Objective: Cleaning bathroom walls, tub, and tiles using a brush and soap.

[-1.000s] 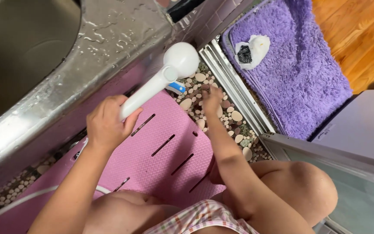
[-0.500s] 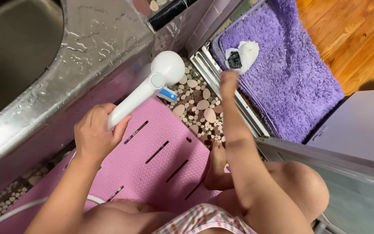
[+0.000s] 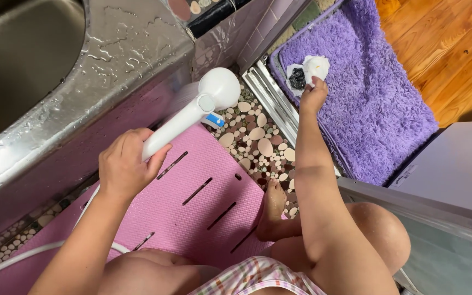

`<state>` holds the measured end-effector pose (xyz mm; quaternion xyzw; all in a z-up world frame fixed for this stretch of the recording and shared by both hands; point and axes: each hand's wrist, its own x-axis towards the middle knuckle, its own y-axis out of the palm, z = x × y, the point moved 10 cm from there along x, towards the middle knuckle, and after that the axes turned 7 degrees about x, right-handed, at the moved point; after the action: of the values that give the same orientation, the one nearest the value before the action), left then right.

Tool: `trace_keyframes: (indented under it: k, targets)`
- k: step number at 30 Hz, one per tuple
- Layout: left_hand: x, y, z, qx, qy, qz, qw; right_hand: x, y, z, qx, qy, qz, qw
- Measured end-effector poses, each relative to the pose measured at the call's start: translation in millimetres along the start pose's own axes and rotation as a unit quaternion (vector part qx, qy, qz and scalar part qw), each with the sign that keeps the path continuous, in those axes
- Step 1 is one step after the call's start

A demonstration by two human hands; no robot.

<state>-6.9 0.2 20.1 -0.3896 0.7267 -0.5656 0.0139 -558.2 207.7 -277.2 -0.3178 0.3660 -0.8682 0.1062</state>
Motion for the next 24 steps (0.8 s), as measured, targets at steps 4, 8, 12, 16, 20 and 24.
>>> trace_keyframes:
  k: [4,8,12,16,20,24]
  targets:
    - [-2.3,-3.5,2.8,0.000,0.003,-0.008,1.000,0.7,-17.0,4.8,0.044,0.089,-0.064,0.993]
    - [-5.2,-5.1,6.6,-0.012,-0.003,-0.008,1.000,-6.6,7.5,-64.3,0.086,0.201,-0.069,0.973]
    - [-2.2,-6.6,6.5,0.001,-0.001,-0.008,1.000,-7.9,-12.5,-22.9,0.104,0.140,-0.041,0.984]
    - [-4.3,0.0,9.4,-0.011,0.001,-0.006,1.000,-11.0,-30.6,46.9,-0.064,0.014,0.026,0.998]
    - [-3.3,2.3,5.4,-0.015,-0.002,-0.011,1.000,-3.2,-2.1,20.2,-0.015,0.007,0.049,0.999]
    - [-2.7,7.2,-7.0,-0.025,0.006,-0.010,1.000,22.9,10.0,14.6,0.017,-0.032,0.009,0.999]
